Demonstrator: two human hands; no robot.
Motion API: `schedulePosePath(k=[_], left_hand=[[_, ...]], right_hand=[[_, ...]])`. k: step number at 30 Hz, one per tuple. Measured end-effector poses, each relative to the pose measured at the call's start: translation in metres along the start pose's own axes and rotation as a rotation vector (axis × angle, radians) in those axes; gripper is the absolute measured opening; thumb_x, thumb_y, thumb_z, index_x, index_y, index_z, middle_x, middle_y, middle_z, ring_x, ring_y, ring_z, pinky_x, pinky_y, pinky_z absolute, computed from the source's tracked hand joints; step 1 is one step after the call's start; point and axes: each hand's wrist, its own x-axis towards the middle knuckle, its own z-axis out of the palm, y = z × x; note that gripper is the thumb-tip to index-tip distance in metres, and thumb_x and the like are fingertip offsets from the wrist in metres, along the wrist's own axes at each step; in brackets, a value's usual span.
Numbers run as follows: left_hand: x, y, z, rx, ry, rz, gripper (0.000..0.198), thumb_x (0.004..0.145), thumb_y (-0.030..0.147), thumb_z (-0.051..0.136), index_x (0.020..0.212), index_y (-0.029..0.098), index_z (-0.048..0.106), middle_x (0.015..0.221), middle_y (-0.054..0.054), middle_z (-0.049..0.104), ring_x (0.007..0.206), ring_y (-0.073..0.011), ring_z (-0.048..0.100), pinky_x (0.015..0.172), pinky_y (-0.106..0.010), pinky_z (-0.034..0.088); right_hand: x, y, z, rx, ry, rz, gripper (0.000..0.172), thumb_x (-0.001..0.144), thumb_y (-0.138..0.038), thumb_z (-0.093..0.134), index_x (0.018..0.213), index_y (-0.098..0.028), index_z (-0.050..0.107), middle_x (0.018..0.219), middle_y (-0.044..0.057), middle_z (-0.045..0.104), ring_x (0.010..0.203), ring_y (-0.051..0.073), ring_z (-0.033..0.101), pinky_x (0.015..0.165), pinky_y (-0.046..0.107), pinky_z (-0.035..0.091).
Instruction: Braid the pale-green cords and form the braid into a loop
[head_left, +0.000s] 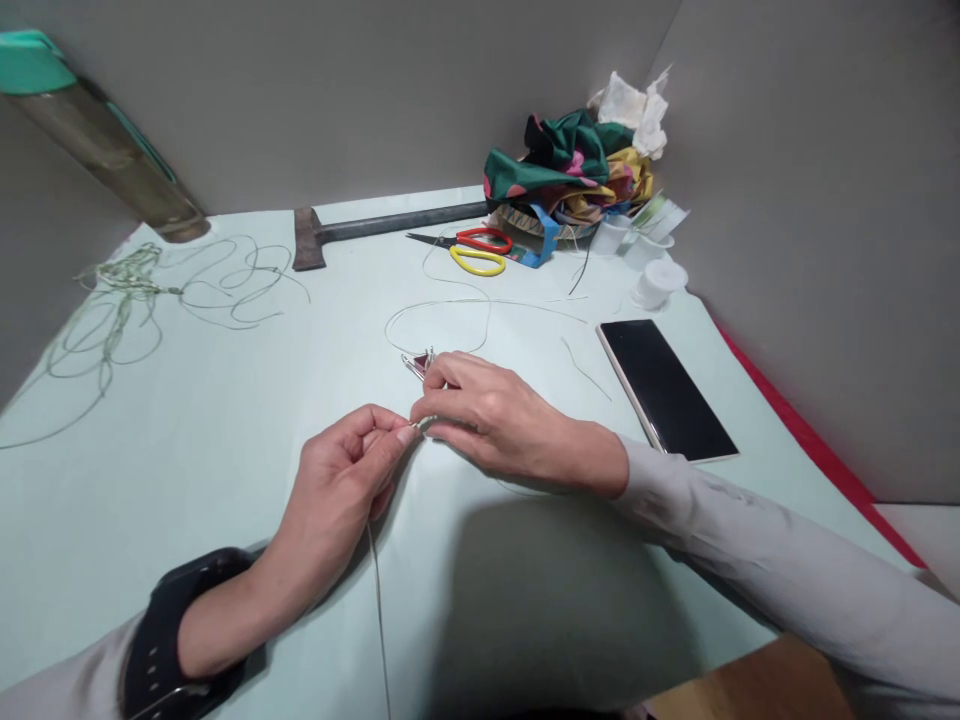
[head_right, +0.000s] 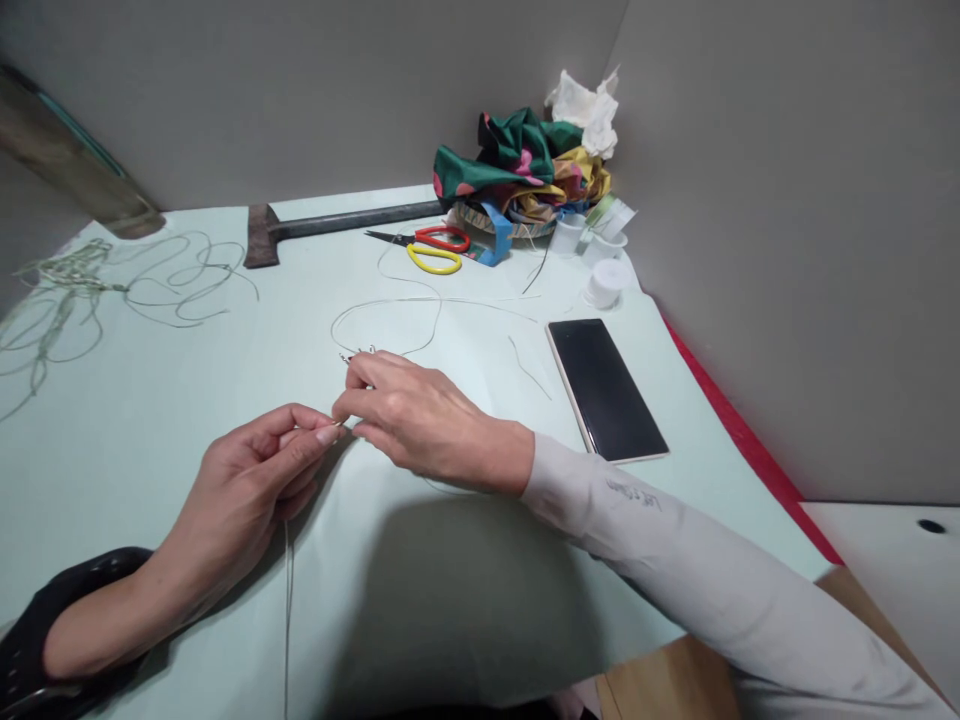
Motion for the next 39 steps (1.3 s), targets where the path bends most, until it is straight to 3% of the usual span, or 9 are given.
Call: schedulePosePath(k=[6,11,20,25,32,39], left_hand=[[0.001,0.001,0.001,-0.019,-0.009,-0.001,0.031,0.089,0.047,0.075,0.078,0.020,0.066,0.050,0.008,0.036,0.047,-0.0067,0.027,0.043,-0.020,0.022],[0.001,0.002,0.001,-0.046,-0.008,-0.016,0.030,0.089,0.045,0.075,0.077,0.019,0.066,0.050,0.008,0.034,0.047,-0.0068,0.026,0.042,-0.020,0.022],[0.000,0.002,0.002,-0.062,-0.017,-0.018,0.029,0.087,0.045,0.076,0.077,0.019,0.066,0.050,0.008,0.032,0.047,-0.0071,0.025,0.042,-0.020,0.021],[0.002,0.004,0.002,-0.037,-0.007,-0.012,0.031,0.086,0.047,0.076,0.078,0.019,0.066,0.049,0.009,0.032,0.046,-0.0067,0.024,0.041,-0.020,0.021],[0.003,0.002,0.002,-0.051,-0.012,-0.001,0.030,0.086,0.048,0.075,0.082,0.019,0.068,0.047,0.009,0.034,0.044,-0.0069,0.025,0.041,-0.021,0.020],[0.001,-0.001,0.001,-0.059,-0.029,-0.003,0.027,0.088,0.044,0.074,0.080,0.019,0.070,0.047,0.008,0.034,0.045,-0.0073,0.025,0.043,-0.023,0.019]], right_hand=[[0.009,-0.005,0.001,-0.183,-0.105,0.023,0.013,0.104,-0.020,0.052,0.095,-0.018,0.060,0.100,0.006,0.055,0.092,0.019,0.048,0.071,0.032,0.040],[0.010,-0.005,-0.001,-0.377,-0.133,-0.078,0.023,0.108,-0.020,0.042,0.091,-0.019,0.057,0.098,0.006,0.055,0.092,0.019,0.045,0.061,0.032,0.030],[0.002,0.000,0.002,-0.437,-0.020,-0.196,0.032,0.107,-0.015,0.037,0.087,-0.016,0.063,0.085,0.005,0.054,0.086,0.019,0.043,0.057,0.033,0.028],[0.001,-0.002,0.004,-0.442,0.036,-0.176,0.032,0.108,-0.019,0.041,0.087,-0.015,0.065,0.085,0.005,0.056,0.085,0.018,0.046,0.057,0.033,0.026],[-0.001,-0.003,0.010,-0.588,0.168,-0.297,0.026,0.105,-0.012,0.048,0.087,-0.015,0.067,0.071,0.000,0.054,0.069,0.015,0.046,0.058,0.033,0.031],[-0.006,-0.006,0.012,-0.546,0.170,-0.228,0.024,0.107,-0.018,0.047,0.100,-0.016,0.070,0.088,0.002,0.070,0.074,0.013,0.056,0.060,0.033,0.033]])
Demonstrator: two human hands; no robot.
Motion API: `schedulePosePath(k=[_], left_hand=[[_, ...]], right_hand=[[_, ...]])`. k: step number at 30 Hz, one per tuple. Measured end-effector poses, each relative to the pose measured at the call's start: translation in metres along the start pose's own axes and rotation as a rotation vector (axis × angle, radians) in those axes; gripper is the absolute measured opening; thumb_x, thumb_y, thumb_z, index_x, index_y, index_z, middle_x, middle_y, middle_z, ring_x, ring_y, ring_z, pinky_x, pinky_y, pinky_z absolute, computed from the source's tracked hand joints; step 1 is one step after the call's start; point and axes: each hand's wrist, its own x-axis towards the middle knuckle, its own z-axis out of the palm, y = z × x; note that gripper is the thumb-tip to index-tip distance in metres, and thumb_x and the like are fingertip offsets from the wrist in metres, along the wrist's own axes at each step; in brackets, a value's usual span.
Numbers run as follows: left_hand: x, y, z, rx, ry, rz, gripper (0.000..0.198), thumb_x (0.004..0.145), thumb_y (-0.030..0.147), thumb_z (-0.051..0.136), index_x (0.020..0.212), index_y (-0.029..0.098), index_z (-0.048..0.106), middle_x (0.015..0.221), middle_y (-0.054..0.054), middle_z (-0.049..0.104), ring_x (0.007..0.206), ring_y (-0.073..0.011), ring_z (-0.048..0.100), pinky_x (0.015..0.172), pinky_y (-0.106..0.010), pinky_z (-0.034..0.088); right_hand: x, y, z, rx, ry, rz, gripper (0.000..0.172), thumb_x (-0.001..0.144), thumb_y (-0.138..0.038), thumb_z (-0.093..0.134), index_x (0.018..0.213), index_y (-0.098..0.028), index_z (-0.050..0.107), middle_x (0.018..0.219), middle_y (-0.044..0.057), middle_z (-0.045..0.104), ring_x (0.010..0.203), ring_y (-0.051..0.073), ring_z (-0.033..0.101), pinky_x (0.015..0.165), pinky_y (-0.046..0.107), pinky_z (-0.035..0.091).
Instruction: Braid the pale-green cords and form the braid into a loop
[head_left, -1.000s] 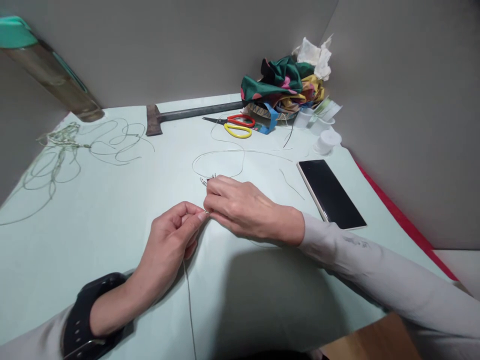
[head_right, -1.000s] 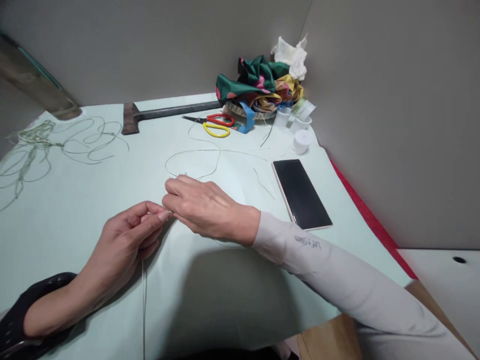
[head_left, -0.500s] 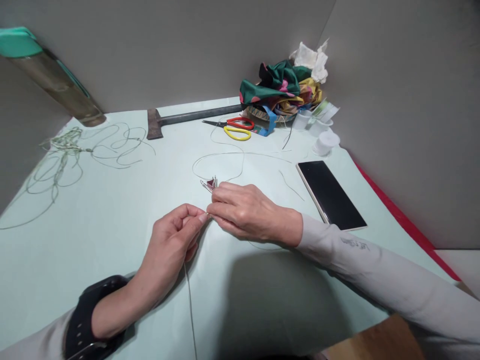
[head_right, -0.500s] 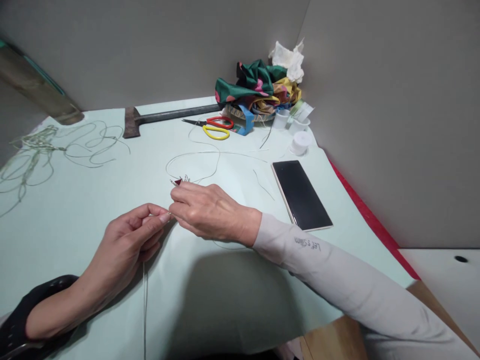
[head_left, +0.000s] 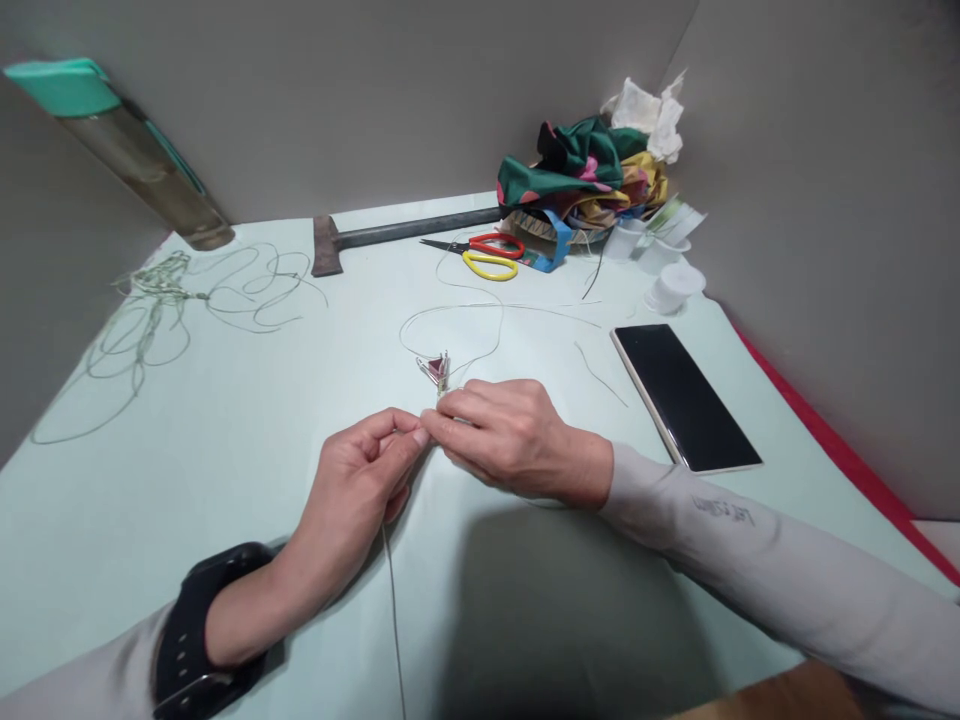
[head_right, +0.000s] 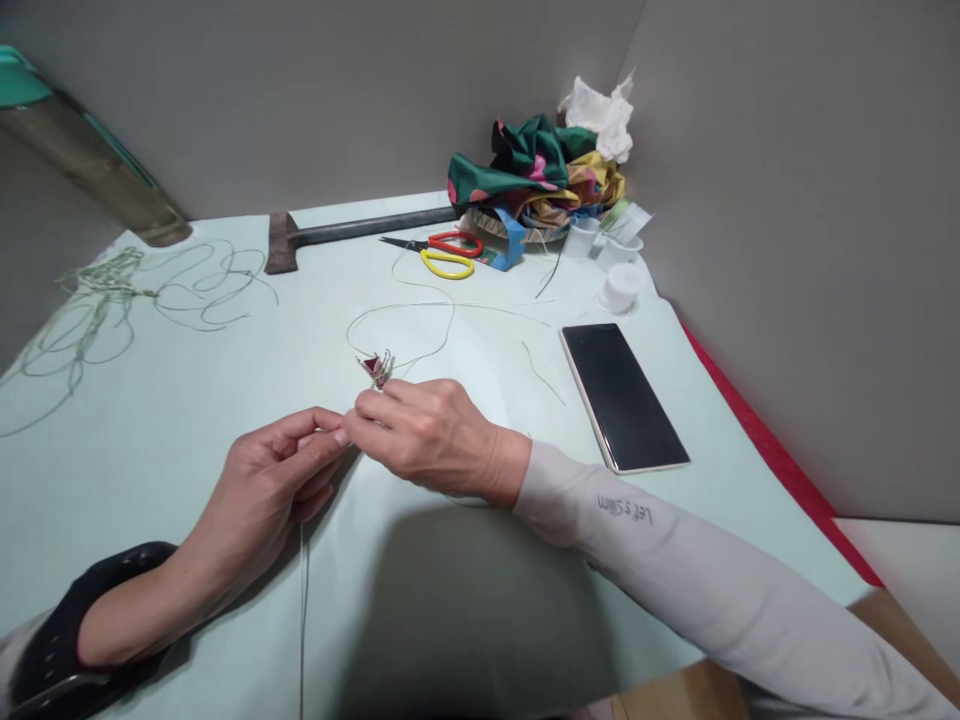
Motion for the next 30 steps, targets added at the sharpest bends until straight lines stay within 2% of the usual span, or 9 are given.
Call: schedulePosePath(k=[6,11,14,16,19,22,24,26,30], left_hand=[[-0.001,0.001,-0.002,0.019,-0.014,-0.010,0.027,0.088,0.046,0.075,0.080,0.020,0.071,0.050,0.008,0.032,0.047,-0.0077,0.024,0.044,-0.023,0.019],[0.000,0.002,-0.002,0.057,-0.016,-0.029,0.031,0.086,0.049,0.077,0.078,0.019,0.072,0.050,0.006,0.035,0.048,-0.0075,0.025,0.044,-0.023,0.018],[0.000,0.001,-0.003,0.065,0.008,-0.040,0.032,0.083,0.050,0.078,0.080,0.019,0.073,0.050,0.006,0.036,0.047,-0.0075,0.025,0.044,-0.023,0.018],[0.000,0.001,-0.003,0.060,0.020,-0.043,0.031,0.083,0.049,0.078,0.081,0.019,0.073,0.050,0.006,0.036,0.047,-0.0075,0.026,0.044,-0.023,0.018],[-0.001,0.002,-0.001,0.051,0.035,-0.051,0.027,0.081,0.045,0.079,0.082,0.018,0.074,0.050,0.006,0.038,0.046,-0.0072,0.027,0.044,-0.022,0.018],[-0.002,0.005,0.000,0.057,0.047,-0.041,0.026,0.079,0.042,0.079,0.079,0.017,0.074,0.051,0.005,0.040,0.046,-0.0068,0.028,0.043,-0.022,0.019],[-0.002,0.005,0.001,0.060,0.050,-0.033,0.026,0.080,0.043,0.079,0.078,0.017,0.074,0.051,0.005,0.040,0.046,-0.0066,0.028,0.043,-0.021,0.019],[-0.001,0.005,0.001,0.052,0.040,-0.014,0.027,0.080,0.043,0.079,0.078,0.017,0.073,0.051,0.005,0.039,0.046,-0.0066,0.028,0.043,-0.021,0.020],[0.002,0.002,0.000,0.003,0.024,0.014,0.028,0.081,0.044,0.078,0.076,0.017,0.071,0.050,0.007,0.035,0.046,-0.0063,0.026,0.042,-0.020,0.020]], right_hand=[[-0.002,-0.012,-0.002,0.208,0.059,0.208,0.024,0.102,-0.017,0.049,0.099,-0.017,0.073,0.095,0.006,0.068,0.083,0.015,0.058,0.063,0.029,0.040],[0.002,-0.025,-0.003,0.590,0.120,0.583,0.019,0.092,-0.016,0.055,0.087,-0.016,0.074,0.100,0.007,0.063,0.085,0.014,0.060,0.071,0.027,0.048],[0.006,-0.030,-0.018,0.767,-0.038,0.795,0.010,0.082,-0.015,0.059,0.077,-0.018,0.067,0.106,0.005,0.062,0.078,0.011,0.057,0.070,0.027,0.047],[0.006,-0.029,-0.036,0.865,-0.170,0.853,0.009,0.078,-0.013,0.059,0.071,-0.018,0.061,0.108,0.003,0.063,0.069,0.008,0.051,0.065,0.025,0.045],[0.000,-0.021,-0.061,0.834,-0.203,0.820,0.013,0.080,-0.008,0.055,0.073,-0.017,0.060,0.105,0.003,0.065,0.065,0.006,0.046,0.064,0.024,0.043],[-0.008,-0.013,-0.065,0.608,-0.102,0.659,0.013,0.090,-0.010,0.058,0.095,-0.017,0.067,0.109,0.006,0.066,0.073,0.010,0.053,0.069,0.026,0.046],[-0.010,-0.012,-0.053,0.443,-0.088,0.491,0.017,0.098,-0.018,0.059,0.113,-0.016,0.067,0.116,0.009,0.066,0.089,0.015,0.060,0.071,0.028,0.047],[-0.007,-0.013,-0.036,0.248,-0.092,0.331,0.019,0.103,-0.019,0.056,0.118,-0.016,0.068,0.117,0.009,0.068,0.098,0.018,0.060,0.067,0.028,0.045],[0.001,-0.014,-0.011,-0.055,0.054,0.065,0.021,0.105,-0.011,0.052,0.106,-0.016,0.072,0.099,0.003,0.074,0.082,0.016,0.055,0.064,0.030,0.040]])
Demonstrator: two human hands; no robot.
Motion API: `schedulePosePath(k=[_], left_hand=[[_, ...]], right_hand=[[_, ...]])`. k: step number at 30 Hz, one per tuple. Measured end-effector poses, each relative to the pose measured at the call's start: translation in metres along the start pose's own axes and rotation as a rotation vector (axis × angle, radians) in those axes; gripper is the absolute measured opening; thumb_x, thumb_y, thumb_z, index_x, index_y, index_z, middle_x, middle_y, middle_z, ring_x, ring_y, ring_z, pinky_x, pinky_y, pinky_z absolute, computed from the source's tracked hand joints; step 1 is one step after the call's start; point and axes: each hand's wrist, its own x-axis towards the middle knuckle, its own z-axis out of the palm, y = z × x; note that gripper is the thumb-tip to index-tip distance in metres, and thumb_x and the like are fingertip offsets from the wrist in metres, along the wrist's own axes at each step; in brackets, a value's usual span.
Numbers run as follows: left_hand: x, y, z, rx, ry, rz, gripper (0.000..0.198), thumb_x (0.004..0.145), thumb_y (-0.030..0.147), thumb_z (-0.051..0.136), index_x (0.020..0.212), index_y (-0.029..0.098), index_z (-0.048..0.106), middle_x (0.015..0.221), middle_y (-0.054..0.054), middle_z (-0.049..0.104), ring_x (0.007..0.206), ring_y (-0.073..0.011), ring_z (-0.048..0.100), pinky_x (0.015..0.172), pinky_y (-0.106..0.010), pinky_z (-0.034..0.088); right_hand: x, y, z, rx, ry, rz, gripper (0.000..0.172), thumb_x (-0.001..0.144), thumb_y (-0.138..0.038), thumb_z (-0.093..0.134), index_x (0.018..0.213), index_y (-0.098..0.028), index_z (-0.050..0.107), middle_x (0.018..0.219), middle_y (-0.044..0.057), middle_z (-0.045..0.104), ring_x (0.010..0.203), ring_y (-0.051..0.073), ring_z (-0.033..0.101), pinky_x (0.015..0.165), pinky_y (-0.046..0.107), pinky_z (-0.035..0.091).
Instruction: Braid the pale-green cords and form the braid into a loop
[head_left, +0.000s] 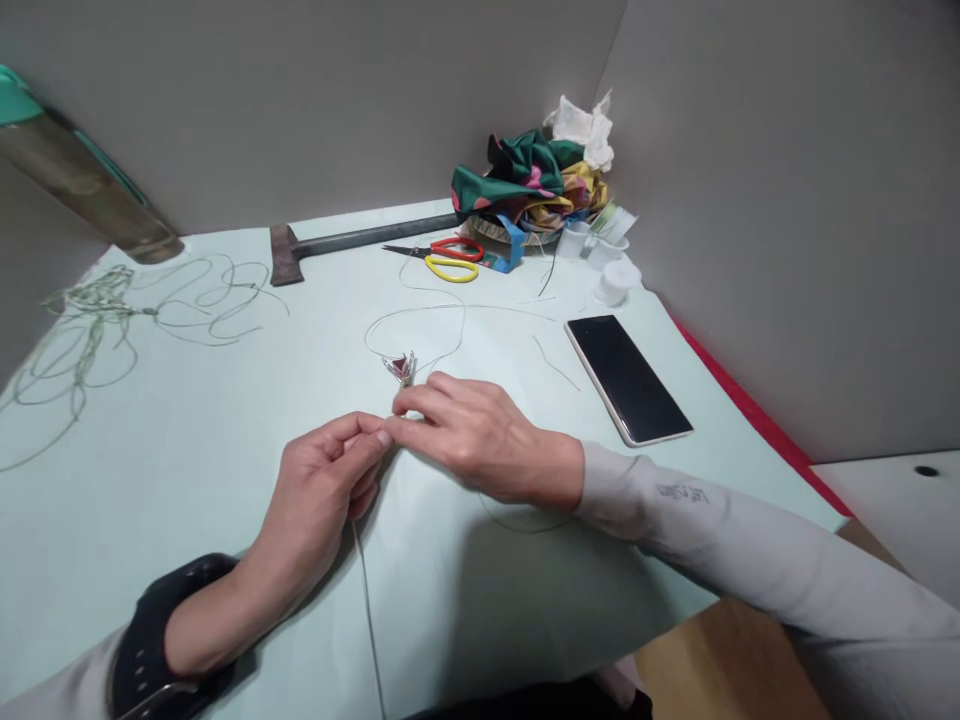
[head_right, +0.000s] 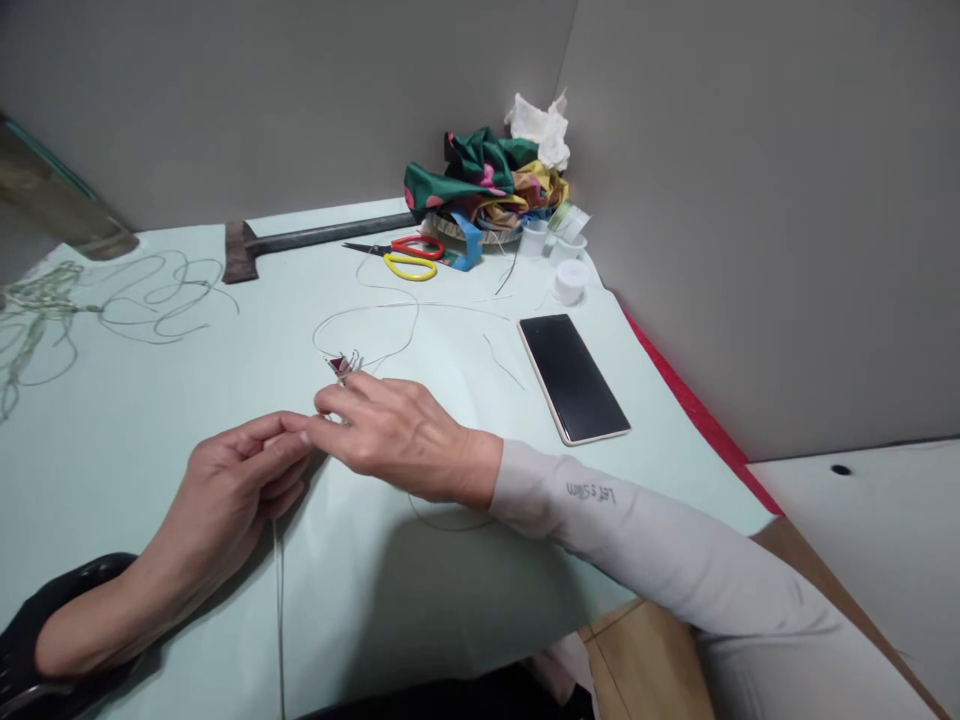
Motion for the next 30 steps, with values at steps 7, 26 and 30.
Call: schedulePosePath(k=[7,26,30], left_hand=[[0.000,-0.002,-0.001,0.025,-0.015,-0.032,0.034,0.081,0.049,0.079,0.073,0.017,0.069,0.050,0.007,0.033,0.047,-0.0069,0.025,0.041,-0.020,0.020],[-0.003,-0.001,-0.003,0.070,-0.026,-0.055,0.035,0.085,0.052,0.076,0.075,0.018,0.068,0.052,0.006,0.035,0.048,-0.0071,0.025,0.044,-0.021,0.019],[-0.002,-0.001,-0.002,0.062,-0.048,-0.007,0.036,0.086,0.052,0.076,0.075,0.019,0.068,0.051,0.007,0.034,0.048,-0.0069,0.025,0.044,-0.021,0.019]], right_hand=[[0.001,0.013,0.003,0.138,-0.009,-0.046,0.020,0.104,-0.010,0.056,0.094,-0.014,0.073,0.094,0.002,0.074,0.084,0.015,0.054,0.062,0.029,0.039],[0.001,-0.020,-0.054,0.807,-0.604,0.547,0.009,0.083,-0.012,0.057,0.085,-0.020,0.053,0.093,0.001,0.055,0.079,0.014,0.050,0.074,0.029,0.042],[0.006,-0.021,-0.052,0.698,-0.513,0.693,0.023,0.096,-0.034,0.068,0.109,-0.020,0.055,0.108,0.004,0.062,0.075,0.013,0.049,0.077,0.031,0.042]])
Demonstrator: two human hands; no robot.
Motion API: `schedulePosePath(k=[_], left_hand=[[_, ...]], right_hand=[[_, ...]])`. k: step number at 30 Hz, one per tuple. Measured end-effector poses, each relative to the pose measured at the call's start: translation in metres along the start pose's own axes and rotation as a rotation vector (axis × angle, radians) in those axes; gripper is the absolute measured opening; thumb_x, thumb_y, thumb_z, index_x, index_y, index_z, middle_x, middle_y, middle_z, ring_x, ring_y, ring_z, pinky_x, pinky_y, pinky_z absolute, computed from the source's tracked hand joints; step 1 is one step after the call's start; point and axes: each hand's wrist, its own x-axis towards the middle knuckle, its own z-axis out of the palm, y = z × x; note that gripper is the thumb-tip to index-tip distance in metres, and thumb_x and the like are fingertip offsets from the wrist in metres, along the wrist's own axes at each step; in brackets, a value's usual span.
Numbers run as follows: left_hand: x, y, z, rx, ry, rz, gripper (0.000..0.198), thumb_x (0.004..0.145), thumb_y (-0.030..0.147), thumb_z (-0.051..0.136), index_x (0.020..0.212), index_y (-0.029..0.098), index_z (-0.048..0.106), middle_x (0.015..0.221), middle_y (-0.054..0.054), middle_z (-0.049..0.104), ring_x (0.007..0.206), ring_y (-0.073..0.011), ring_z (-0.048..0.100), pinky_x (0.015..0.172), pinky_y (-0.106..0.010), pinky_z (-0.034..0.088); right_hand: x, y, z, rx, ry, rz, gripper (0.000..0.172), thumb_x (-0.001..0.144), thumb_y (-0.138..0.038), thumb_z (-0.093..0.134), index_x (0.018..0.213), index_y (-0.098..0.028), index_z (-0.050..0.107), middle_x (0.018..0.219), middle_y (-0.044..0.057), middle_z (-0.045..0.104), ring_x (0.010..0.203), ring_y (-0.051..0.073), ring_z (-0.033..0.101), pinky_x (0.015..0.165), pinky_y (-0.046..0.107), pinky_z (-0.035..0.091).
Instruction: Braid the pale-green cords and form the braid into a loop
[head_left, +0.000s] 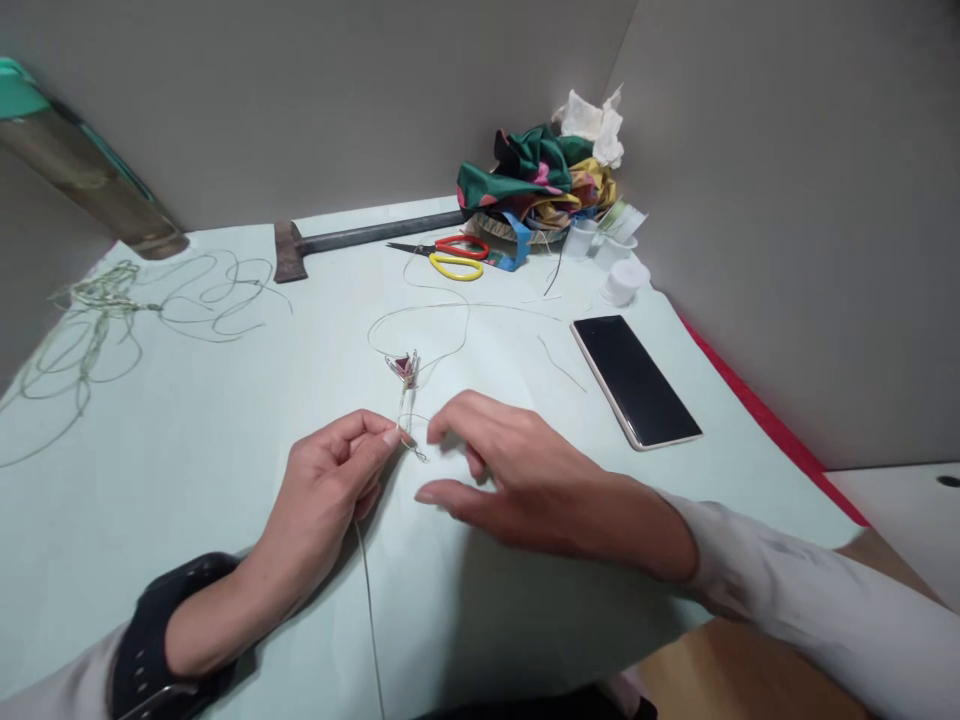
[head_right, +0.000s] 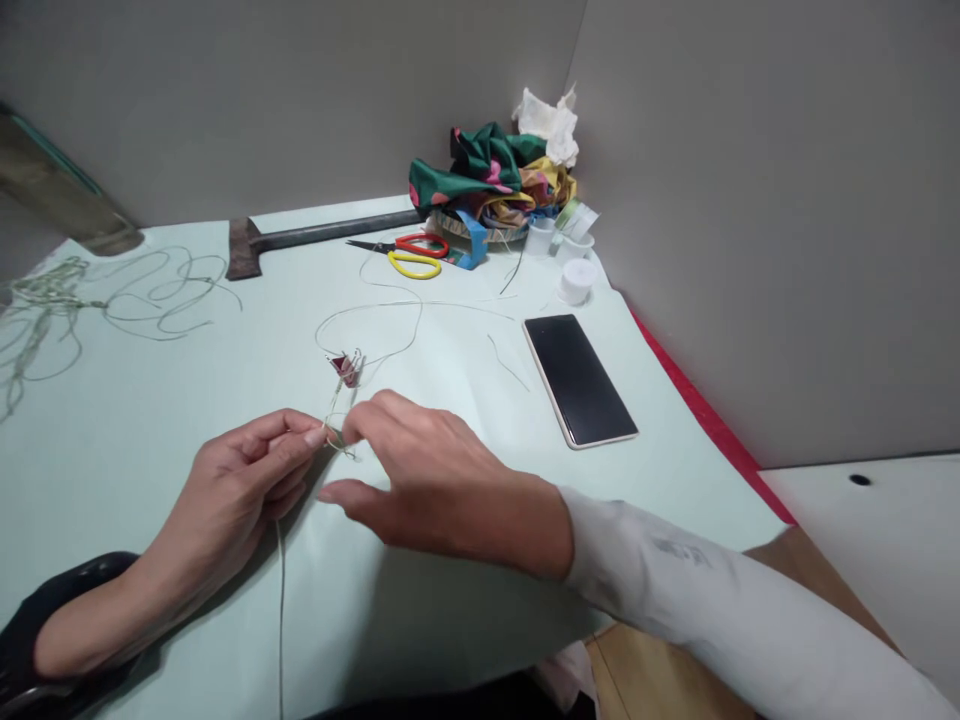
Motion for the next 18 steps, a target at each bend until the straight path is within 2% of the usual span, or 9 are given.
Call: schedulePosePath(k=[2,5,7,10,13,15,18], left_hand=[[0.001,0.000,0.000,-0.021,-0.010,0.016,0.035,0.087,0.051,0.077,0.075,0.019,0.068,0.052,0.007,0.035,0.048,-0.0068,0.026,0.044,-0.021,0.020],[0.001,0.001,0.001,-0.039,-0.012,0.033,0.034,0.086,0.049,0.077,0.074,0.019,0.068,0.050,0.007,0.033,0.047,-0.0072,0.025,0.043,-0.021,0.020],[0.002,0.002,0.002,-0.041,-0.002,0.032,0.033,0.086,0.048,0.077,0.073,0.019,0.068,0.049,0.008,0.032,0.047,-0.0073,0.024,0.043,-0.021,0.019],[0.001,0.003,0.003,-0.041,0.010,0.008,0.032,0.085,0.046,0.077,0.073,0.019,0.066,0.050,0.008,0.032,0.046,-0.0069,0.024,0.042,-0.021,0.019],[-0.001,0.003,0.001,-0.012,0.012,0.004,0.030,0.087,0.044,0.075,0.074,0.019,0.065,0.051,0.008,0.034,0.047,-0.0069,0.026,0.043,-0.021,0.020],[-0.002,0.002,-0.001,0.013,0.011,0.010,0.029,0.090,0.043,0.073,0.075,0.019,0.064,0.052,0.007,0.037,0.048,-0.0070,0.028,0.045,-0.020,0.022],[-0.003,0.002,-0.002,0.025,-0.006,0.028,0.027,0.093,0.041,0.071,0.077,0.019,0.065,0.051,0.007,0.035,0.049,-0.0073,0.028,0.046,-0.021,0.022]], right_hand=[[0.013,0.003,0.009,-0.061,0.035,-0.007,0.028,0.099,-0.039,0.067,0.114,-0.018,0.056,0.113,0.006,0.063,0.079,0.014,0.052,0.078,0.031,0.042],[0.033,0.010,0.021,-0.216,-0.014,-0.056,0.013,0.106,-0.027,0.056,0.111,-0.015,0.059,0.107,0.008,0.066,0.086,0.017,0.055,0.075,0.031,0.040],[0.037,0.013,0.023,-0.305,-0.030,-0.078,0.014,0.108,-0.021,0.049,0.106,-0.015,0.062,0.100,0.007,0.066,0.085,0.017,0.055,0.071,0.030,0.037],[0.030,0.015,0.018,-0.418,0.003,-0.127,0.020,0.106,-0.016,0.045,0.101,-0.017,0.065,0.094,0.006,0.064,0.080,0.016,0.051,0.062,0.031,0.029],[0.015,0.013,0.013,-0.543,0.055,-0.159,0.019,0.099,-0.011,0.048,0.093,-0.018,0.065,0.086,0.005,0.060,0.077,0.018,0.046,0.055,0.033,0.020],[0.006,0.011,0.013,-0.609,0.101,-0.243,0.020,0.091,-0.006,0.049,0.084,-0.019,0.063,0.086,0.007,0.059,0.080,0.020,0.046,0.056,0.033,0.023],[0.000,0.008,0.016,-0.580,0.103,-0.438,0.022,0.082,-0.001,0.047,0.073,-0.018,0.058,0.099,0.013,0.064,0.086,0.022,0.047,0.068,0.035,0.040]])
